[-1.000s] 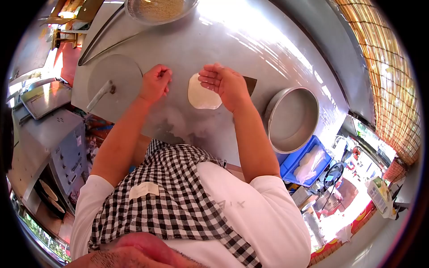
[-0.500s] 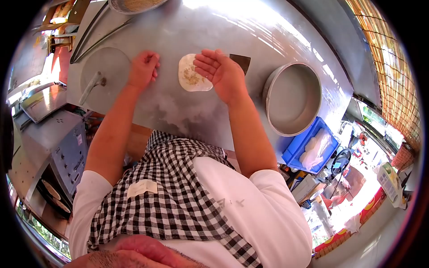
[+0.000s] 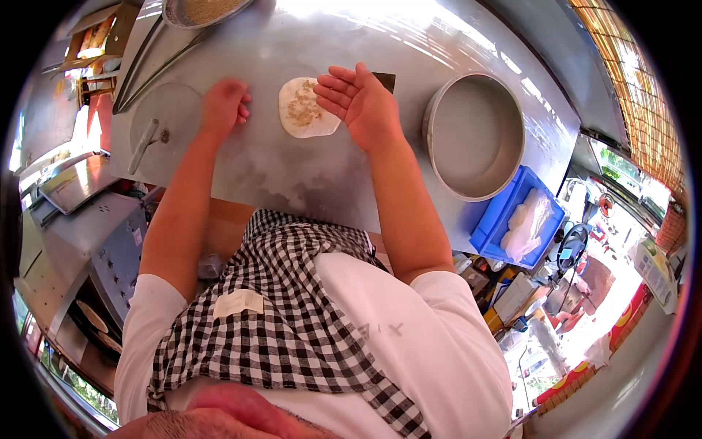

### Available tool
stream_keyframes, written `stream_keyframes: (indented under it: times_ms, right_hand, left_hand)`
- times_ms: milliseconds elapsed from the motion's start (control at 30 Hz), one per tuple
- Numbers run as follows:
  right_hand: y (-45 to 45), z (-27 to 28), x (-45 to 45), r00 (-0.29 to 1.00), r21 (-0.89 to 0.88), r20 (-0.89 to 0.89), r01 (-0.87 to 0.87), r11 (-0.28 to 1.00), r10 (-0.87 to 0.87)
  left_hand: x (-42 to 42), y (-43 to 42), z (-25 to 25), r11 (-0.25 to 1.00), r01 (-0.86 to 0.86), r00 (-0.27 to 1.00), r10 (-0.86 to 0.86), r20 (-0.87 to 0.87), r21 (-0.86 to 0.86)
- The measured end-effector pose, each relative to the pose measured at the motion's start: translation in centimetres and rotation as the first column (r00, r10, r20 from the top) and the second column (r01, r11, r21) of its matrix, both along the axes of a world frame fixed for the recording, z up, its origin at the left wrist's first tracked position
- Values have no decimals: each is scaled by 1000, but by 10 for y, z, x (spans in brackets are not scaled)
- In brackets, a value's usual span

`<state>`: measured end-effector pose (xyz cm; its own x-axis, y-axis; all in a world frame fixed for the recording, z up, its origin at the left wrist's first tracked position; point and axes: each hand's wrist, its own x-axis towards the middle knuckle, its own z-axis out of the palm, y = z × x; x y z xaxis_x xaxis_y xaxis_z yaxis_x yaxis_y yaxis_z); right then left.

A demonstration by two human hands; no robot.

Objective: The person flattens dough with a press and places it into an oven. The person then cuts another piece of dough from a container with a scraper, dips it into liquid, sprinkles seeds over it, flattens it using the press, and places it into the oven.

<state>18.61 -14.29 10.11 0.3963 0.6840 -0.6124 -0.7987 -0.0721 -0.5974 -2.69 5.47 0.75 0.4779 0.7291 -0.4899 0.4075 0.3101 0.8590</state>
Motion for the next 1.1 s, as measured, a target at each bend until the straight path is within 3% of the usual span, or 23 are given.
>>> stream_keyframes:
  times_ms: [33, 133, 233, 333, 533, 733, 833, 933, 1100]
  right_hand:
    - [-7, 1, 2, 1000, -13, 9, 18, 1000, -17]
    - [-28, 5, 4, 999, -45, 22, 34, 998, -33]
    - [-47, -3, 4, 998, -93, -1, 67, 993, -67]
    - [-64, -10, 3, 996, -93, -18, 81, 992, -83]
    - [-88, -18, 4, 996, -101, -34, 80, 992, -84]
    - [-98, -10, 6, 996, -127, -17, 81, 989, -84]
    - [-99, 0, 7, 997, -135, 11, 73, 988, -72]
    - [-97, 2, 6, 997, -120, 25, 74, 990, -72]
    - [-100, -11, 7, 1000, -115, -13, 14, 993, -16]
  left_hand:
    - [0, -4, -2, 1000, -7, 1000, 7, -3, 8]
    - [8, -43, -5, 833, 154, 982, -189, 11, 532]
    - [28, -83, 25, 717, 360, 922, -373, -108, 597]
    - [41, -106, 23, 510, 458, 865, -446, -231, 728]
    - [51, -111, 25, 412, 575, 793, -493, -358, 707]
    - [50, -109, 30, 634, 412, 899, -399, -180, 655]
    - [36, -107, 40, 827, 208, 964, -262, 31, 523]
    - [8, -105, 68, 920, 68, 995, -91, 40, 387]
    - [-62, -113, 81, 963, -154, 987, 160, -8, 220]
